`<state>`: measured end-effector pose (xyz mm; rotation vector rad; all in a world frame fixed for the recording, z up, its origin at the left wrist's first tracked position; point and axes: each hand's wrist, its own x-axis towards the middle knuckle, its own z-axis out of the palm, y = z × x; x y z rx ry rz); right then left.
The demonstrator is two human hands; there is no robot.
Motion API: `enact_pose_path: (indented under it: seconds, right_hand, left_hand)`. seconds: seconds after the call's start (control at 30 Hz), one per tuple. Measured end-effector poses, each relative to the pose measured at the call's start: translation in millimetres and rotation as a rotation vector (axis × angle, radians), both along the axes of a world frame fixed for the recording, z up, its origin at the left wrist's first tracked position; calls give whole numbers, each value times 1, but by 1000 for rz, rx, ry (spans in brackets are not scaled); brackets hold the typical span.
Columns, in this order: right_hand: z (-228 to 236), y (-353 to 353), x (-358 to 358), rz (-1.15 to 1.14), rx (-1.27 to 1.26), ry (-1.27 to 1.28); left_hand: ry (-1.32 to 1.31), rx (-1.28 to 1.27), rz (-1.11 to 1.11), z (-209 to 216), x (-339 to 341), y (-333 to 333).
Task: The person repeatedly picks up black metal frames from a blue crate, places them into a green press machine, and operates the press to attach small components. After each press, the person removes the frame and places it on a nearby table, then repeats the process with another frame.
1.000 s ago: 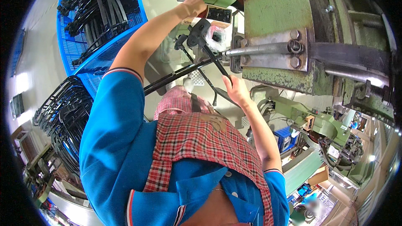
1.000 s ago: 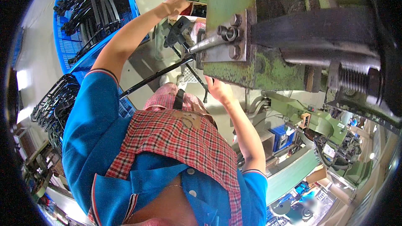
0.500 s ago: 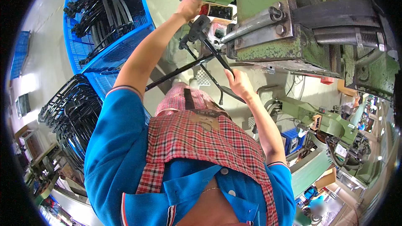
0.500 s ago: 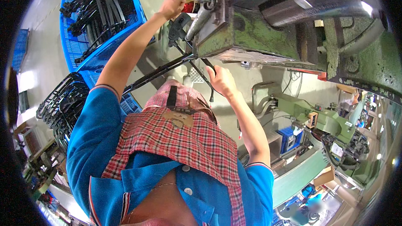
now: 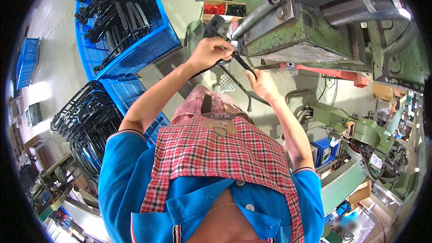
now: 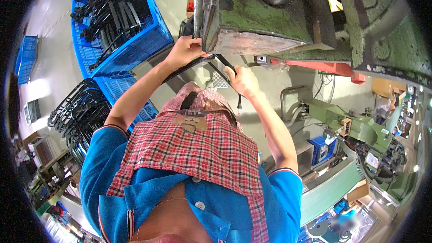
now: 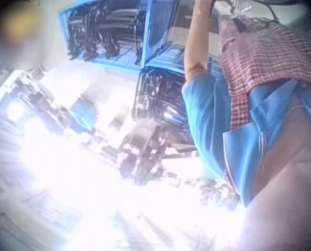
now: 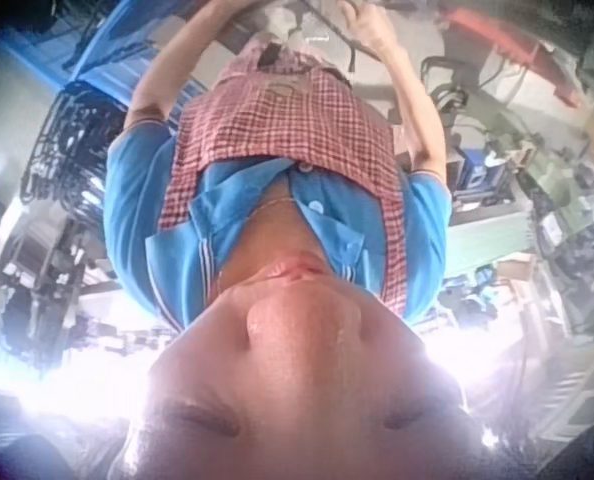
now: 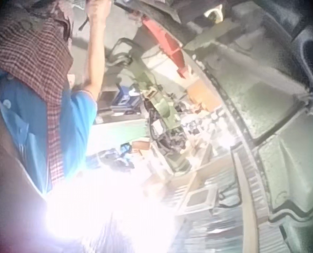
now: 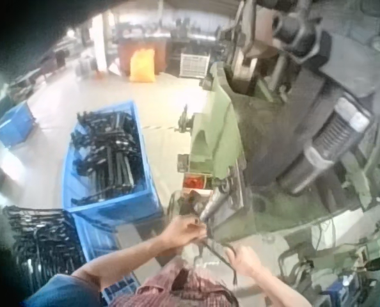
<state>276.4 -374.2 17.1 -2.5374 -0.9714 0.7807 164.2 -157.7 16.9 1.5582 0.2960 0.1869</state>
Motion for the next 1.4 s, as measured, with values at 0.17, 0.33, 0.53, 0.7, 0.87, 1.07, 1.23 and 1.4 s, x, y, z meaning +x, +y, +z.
enact_pose_path:
  seconds: [0.17,0.33,0.53,0.7,0.87,1.07,1.23,1.4]
  right_hand:
    - [-3,-6,4,87,51,-75]
    - [-5,-2,-1,16,-42,-36]
    - [1,-3,3,47,-61,-36]
    - [1,-3,2,20,-76,-3]
    - [6,1,1,7,-120,9]
    - [7,0,3,31,-100,27]
    - [12,3,3,37,-124,49]
    - [9,2,6,32,-70,52]
  left_hand:
    - [165,182,-18,35,14,-13]
    - [103,248,-5,14,18,-16]
    - [-134,289,186,2,-30,-10]
    - [138,824,99,-47,-109,-19]
    - [298,625,133,-44,-115,-37]
    - [328,628,144,-33,-112,-40]
    - [325,645,164,-32,-111,-40]
    - [401,700,162,-28,-110,-41]
